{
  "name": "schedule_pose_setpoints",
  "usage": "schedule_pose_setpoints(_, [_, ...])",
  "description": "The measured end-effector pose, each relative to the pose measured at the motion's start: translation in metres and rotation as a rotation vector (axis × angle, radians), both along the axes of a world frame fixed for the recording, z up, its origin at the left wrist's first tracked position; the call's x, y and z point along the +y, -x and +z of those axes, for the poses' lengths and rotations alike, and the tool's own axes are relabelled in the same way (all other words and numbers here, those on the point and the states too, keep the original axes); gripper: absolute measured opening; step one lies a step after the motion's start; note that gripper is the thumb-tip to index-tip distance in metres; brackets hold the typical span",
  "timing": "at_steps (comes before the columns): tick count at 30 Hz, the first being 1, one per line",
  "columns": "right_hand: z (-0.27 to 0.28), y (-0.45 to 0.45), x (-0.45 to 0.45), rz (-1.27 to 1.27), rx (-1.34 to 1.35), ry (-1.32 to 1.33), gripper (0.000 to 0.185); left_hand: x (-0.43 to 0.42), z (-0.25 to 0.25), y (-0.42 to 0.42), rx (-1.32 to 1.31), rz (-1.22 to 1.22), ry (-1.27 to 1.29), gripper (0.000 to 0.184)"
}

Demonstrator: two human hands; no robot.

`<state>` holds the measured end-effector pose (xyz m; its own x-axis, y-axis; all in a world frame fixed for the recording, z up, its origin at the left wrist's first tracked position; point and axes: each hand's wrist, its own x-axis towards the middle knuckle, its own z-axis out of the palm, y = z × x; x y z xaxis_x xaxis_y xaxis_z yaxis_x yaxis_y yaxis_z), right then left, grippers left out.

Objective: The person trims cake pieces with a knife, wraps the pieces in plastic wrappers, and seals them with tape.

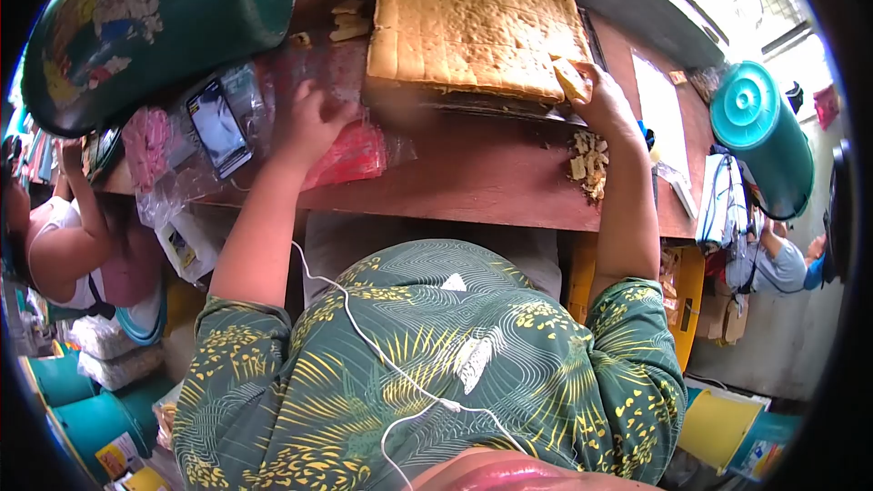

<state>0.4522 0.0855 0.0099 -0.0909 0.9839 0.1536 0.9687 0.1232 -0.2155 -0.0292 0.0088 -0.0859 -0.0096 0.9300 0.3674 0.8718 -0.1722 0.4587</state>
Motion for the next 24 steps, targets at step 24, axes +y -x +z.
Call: schedule_pose_setpoints(24, [-0.05, -0.014, -0.156, 0.169, 2.135, 0.298, 0.046, -0.056, 0.036, -0.187, -0.058, -0.956, 0.202, 0.032])
